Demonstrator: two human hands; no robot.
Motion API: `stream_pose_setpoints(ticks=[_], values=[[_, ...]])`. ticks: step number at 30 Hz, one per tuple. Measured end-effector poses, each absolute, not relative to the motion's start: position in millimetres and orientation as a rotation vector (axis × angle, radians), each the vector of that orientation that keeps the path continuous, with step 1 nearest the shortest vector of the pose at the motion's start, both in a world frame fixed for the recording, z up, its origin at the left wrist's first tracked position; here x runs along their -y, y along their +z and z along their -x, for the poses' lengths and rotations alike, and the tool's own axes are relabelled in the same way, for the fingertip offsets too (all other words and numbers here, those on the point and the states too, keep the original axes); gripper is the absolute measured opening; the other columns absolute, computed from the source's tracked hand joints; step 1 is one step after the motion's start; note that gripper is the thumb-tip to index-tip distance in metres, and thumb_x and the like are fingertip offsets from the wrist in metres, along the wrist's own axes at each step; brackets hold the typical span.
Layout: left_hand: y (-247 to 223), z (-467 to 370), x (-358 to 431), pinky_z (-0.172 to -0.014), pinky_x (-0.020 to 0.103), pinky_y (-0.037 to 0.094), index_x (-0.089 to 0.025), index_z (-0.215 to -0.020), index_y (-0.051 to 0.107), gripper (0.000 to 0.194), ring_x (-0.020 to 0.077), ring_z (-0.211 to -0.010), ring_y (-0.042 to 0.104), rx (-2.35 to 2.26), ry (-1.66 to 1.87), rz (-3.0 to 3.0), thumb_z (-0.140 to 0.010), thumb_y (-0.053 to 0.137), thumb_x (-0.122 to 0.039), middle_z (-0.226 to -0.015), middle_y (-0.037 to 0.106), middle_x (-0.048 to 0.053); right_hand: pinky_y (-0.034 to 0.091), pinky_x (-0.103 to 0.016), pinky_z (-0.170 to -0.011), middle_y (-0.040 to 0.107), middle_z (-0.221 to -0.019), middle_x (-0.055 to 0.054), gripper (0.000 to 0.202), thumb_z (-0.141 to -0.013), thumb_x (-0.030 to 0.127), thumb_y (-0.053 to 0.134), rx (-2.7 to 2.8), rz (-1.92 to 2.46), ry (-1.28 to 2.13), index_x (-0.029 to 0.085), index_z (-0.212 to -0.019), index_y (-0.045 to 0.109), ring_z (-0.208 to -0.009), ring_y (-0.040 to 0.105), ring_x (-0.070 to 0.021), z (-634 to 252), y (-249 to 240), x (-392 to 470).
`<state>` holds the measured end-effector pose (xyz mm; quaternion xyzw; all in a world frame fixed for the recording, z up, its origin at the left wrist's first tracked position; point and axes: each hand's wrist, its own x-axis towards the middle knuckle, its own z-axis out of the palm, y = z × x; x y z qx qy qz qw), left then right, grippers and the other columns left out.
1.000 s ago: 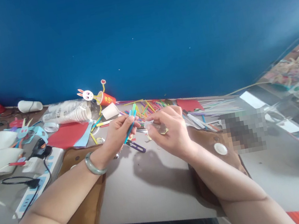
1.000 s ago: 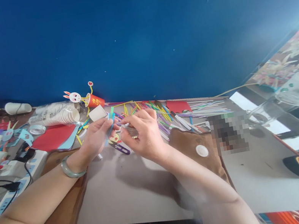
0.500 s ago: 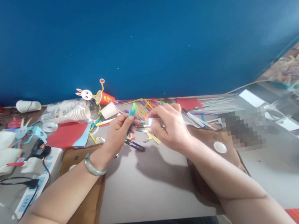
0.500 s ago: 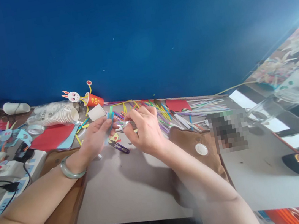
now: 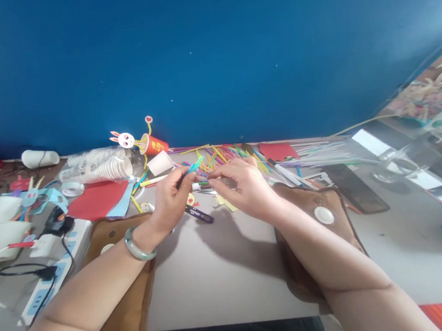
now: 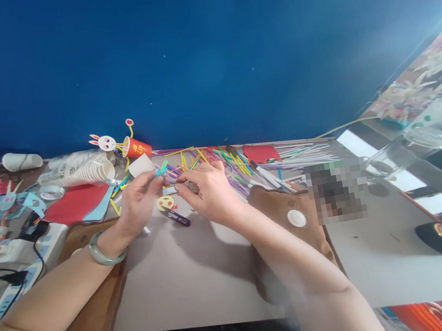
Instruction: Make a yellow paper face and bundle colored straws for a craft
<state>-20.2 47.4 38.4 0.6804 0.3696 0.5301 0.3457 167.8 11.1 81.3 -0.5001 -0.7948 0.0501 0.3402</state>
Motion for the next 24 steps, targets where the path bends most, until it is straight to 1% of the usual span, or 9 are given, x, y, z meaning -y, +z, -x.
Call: stream_pose_setpoints(ticks=[4,9,11,16,20,24], values=[[42,21,-47,-0.064,0.024,0.042,-0.018,-0.09,0.071,0.026,0.0124,-0.063,0.054,-0.973,1.388,-1.804,-0.094,0.059,-0.041,-0.077,0.069,0.002,0.034,-0.04,-0.087,0.075,-0.085,-0.002,0.014,-0.093,0.029,0.057,2.037,1.325,0.073,0.024,-0.09,0.07,-0.087,0.062,-0.0229,-168,83,-9],[45,20,-45,-0.061,0.024,0.042,-0.018,-0.087,0.07,0.029,0.0119,-0.061,0.053,-0.94,1.355,-1.752,-0.095,0.059,-0.043,-0.069,0.063,0.001,0.031,-0.038,-0.082,0.072,-0.078,-0.002,0.014,-0.095,0.03,0.056,2.024,1.354,-0.085,0.024,-0.093,0.068,-0.083,0.057,-0.023,-168,83,-6],[43,18,-45,-0.057,0.023,0.042,-0.017,-0.086,0.07,0.032,0.0112,-0.058,0.052,-0.886,1.293,-1.689,-0.095,0.058,-0.045,-0.065,0.06,0.0,0.03,-0.038,-0.08,0.073,-0.079,-0.002,0.014,-0.096,0.03,0.055,2.029,1.358,-0.138,0.024,-0.093,0.067,-0.082,0.056,-0.0228,-168,83,-6],[35,14,-49,-0.054,0.023,0.042,-0.016,-0.088,0.069,0.034,0.0099,-0.058,0.053,-0.739,1.202,-1.47,-0.092,0.062,-0.049,-0.074,0.067,0.003,0.029,-0.039,-0.079,0.074,-0.081,-0.002,0.013,-0.096,0.028,0.054,2.038,1.369,-0.183,0.024,-0.092,0.066,-0.082,0.055,-0.0232,-169,83,-9],[36,13,-49,-0.057,0.023,0.043,-0.016,-0.09,0.068,0.03,0.0098,-0.06,0.054,-0.648,1.127,-1.332,-0.09,0.065,-0.046,-0.075,0.068,0.004,0.029,-0.04,-0.079,0.075,-0.084,-0.002,0.013,-0.097,0.027,0.052,2.038,1.362,-0.185,0.024,-0.094,0.065,-0.082,0.054,-0.0234,-171,81,-10],[46,11,-45,-0.055,0.023,0.042,-0.016,-0.087,0.066,0.026,0.0099,-0.059,0.054,-0.624,1.072,-1.176,-0.083,0.07,-0.041,-0.075,0.069,0.004,0.03,-0.041,-0.082,0.075,-0.085,-0.002,0.014,-0.097,0.026,0.05,2.027,1.345,-0.162,0.025,-0.094,0.064,-0.082,0.055,-0.0237,-172,80,-12]])
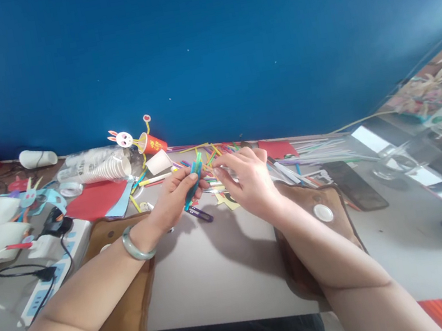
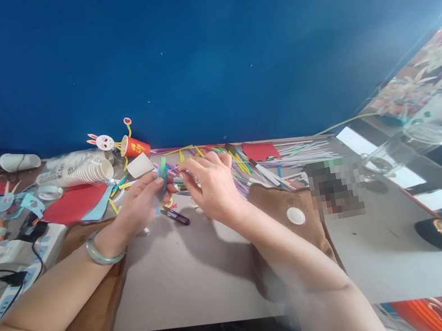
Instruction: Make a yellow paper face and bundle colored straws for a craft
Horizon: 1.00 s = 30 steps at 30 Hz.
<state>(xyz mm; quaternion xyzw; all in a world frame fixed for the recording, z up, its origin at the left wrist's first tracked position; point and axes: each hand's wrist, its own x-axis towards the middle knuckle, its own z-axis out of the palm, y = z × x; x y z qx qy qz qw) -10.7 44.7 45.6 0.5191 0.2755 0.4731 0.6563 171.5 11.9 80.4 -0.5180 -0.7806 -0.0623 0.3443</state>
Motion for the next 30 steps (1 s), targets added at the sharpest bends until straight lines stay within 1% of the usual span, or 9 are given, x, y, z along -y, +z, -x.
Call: stream_pose_setpoints(ticks=[3,5,7,11,13,18,23,26,30], values=[[52,9,-42,-0.052,0.024,0.04,-0.015,-0.084,0.065,0.023,0.0104,-0.056,0.053,-0.633,1.041,-1.102,-0.077,0.069,-0.036,-0.07,0.067,0.004,0.031,-0.042,-0.083,0.075,-0.085,-0.002,0.014,-0.097,0.026,0.05,2.02,1.335,-0.14,0.025,-0.093,0.064,-0.081,0.054,-0.0233,-171,80,-13],[54,9,-41,-0.052,0.024,0.04,-0.015,-0.082,0.065,0.021,0.0106,-0.055,0.053,-0.625,1.034,-1.082,-0.077,0.068,-0.035,-0.068,0.066,0.004,0.031,-0.042,-0.084,0.075,-0.085,-0.002,0.014,-0.097,0.026,0.051,2.02,1.332,-0.128,0.024,-0.092,0.064,-0.08,0.054,-0.0227,-171,81,-13],[53,9,-41,-0.052,0.024,0.04,-0.015,-0.081,0.065,0.023,0.0107,-0.055,0.053,-0.616,1.037,-1.081,-0.079,0.068,-0.037,-0.068,0.065,0.004,0.031,-0.042,-0.084,0.075,-0.085,-0.002,0.013,-0.096,0.025,0.052,2.019,1.326,-0.123,0.024,-0.091,0.064,-0.08,0.054,-0.0223,-170,81,-13],[46,9,-42,-0.05,0.023,0.039,-0.015,-0.083,0.067,0.036,0.0096,-0.053,0.053,-0.634,1.059,-1.099,-0.084,0.068,-0.051,-0.068,0.066,0.003,0.031,-0.041,-0.085,0.075,-0.085,-0.001,0.012,-0.096,0.024,0.052,2.014,1.32,-0.12,0.024,-0.091,0.064,-0.081,0.055,-0.0221,-169,82,-12],[43,9,-43,-0.049,0.023,0.039,-0.015,-0.082,0.067,0.04,0.0089,-0.052,0.052,-0.649,1.066,-1.108,-0.084,0.068,-0.055,-0.066,0.066,0.003,0.031,-0.041,-0.086,0.075,-0.085,-0.001,0.012,-0.096,0.025,0.052,2.014,1.313,-0.124,0.024,-0.092,0.064,-0.082,0.056,-0.0221,-169,82,-11],[42,9,-44,-0.048,0.022,0.037,-0.015,-0.081,0.068,0.04,0.0086,-0.051,0.052,-0.683,1.085,-1.114,-0.084,0.068,-0.055,-0.065,0.066,0.003,0.032,-0.041,-0.086,0.075,-0.086,-0.002,0.012,-0.096,0.026,0.053,2.027,1.303,-0.14,0.024,-0.093,0.064,-0.087,0.058,-0.023,-168,81,-11],[41,10,-43,-0.051,0.022,0.04,-0.015,-0.082,0.069,0.041,0.0086,-0.054,0.053,-0.685,1.081,-1.132,-0.085,0.067,-0.056,-0.067,0.067,0.003,0.031,-0.041,-0.085,0.075,-0.086,-0.002,0.012,-0.096,0.024,0.052,2.034,1.308,-0.181,0.024,-0.093,0.064,-0.088,0.057,-0.0233,-169,79,-14],[40,12,-43,-0.053,0.023,0.04,-0.016,-0.083,0.069,0.041,0.009,-0.056,0.053,-0.701,1.095,-1.214,-0.088,0.065,-0.057,-0.07,0.067,0.003,0.031,-0.042,-0.084,0.075,-0.087,-0.002,0.011,-0.097,0.024,0.052,2.034,1.302,-0.207,0.025,-0.093,0.062,-0.085,0.057,-0.0233,-170,78,-15],[38,14,-43,-0.055,0.024,0.039,-0.018,-0.081,0.066,0.04,0.009,-0.059,0.052,-0.733,1.113,-1.334,-0.094,0.059,-0.054,-0.072,0.066,0.002,0.031,-0.042,-0.082,0.075,-0.085,-0.001,0.007,-0.097,0.026,0.055,2.037,1.256,-0.248,0.026,-0.093,0.061,-0.082,0.056,-0.0235,-172,76,-17]])
